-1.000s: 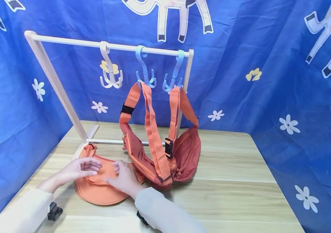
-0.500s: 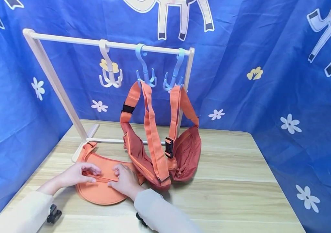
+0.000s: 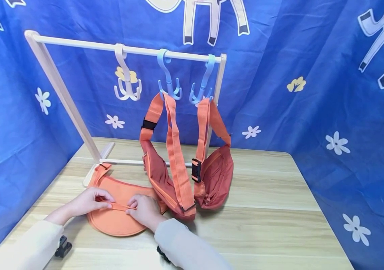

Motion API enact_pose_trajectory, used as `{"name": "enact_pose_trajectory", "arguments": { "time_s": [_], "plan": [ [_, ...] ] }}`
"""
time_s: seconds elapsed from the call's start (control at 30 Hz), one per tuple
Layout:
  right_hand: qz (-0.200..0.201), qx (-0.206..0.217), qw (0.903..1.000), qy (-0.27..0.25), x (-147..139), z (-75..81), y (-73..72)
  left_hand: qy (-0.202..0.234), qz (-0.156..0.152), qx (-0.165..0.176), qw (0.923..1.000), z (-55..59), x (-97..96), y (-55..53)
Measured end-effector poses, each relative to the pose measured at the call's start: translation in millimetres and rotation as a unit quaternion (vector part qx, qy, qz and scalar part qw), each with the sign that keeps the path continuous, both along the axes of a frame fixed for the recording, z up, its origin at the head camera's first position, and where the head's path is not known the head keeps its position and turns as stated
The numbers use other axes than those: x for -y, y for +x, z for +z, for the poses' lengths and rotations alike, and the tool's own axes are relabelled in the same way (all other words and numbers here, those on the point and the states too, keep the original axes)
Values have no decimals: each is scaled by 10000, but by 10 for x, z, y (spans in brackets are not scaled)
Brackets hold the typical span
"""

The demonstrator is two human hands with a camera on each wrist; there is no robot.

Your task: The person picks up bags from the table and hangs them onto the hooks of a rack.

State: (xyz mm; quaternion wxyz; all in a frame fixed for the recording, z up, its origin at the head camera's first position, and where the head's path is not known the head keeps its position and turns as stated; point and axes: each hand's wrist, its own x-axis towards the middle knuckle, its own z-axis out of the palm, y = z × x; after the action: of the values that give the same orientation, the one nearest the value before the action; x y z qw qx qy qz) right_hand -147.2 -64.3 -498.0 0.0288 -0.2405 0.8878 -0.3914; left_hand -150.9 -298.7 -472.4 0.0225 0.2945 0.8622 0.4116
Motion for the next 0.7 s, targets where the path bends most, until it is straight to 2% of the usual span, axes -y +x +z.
{"name": "enact_pose_trajectory", "arguments": {
  "time_s": [0.23,0.33,0.4,0.53,0.7],
  "plan": [
    [141,-23,9999,92,34,27,32,-18,-433,-134,9990,11,41,-28],
    [165,-89,9998,83,56,63,62,-8,-640,-11,9980,35,77,-31],
    [181,-102,9998,32,67,93,80,44,-745,185,9970,64,103,-32],
    [218,-25,9996,-184,83,163,100,158,-801,462,9956,151,135,-32],
    [289,319,9972,-615,98,264,94,145,-688,539,9961,268,166,-40]
  ]
}}
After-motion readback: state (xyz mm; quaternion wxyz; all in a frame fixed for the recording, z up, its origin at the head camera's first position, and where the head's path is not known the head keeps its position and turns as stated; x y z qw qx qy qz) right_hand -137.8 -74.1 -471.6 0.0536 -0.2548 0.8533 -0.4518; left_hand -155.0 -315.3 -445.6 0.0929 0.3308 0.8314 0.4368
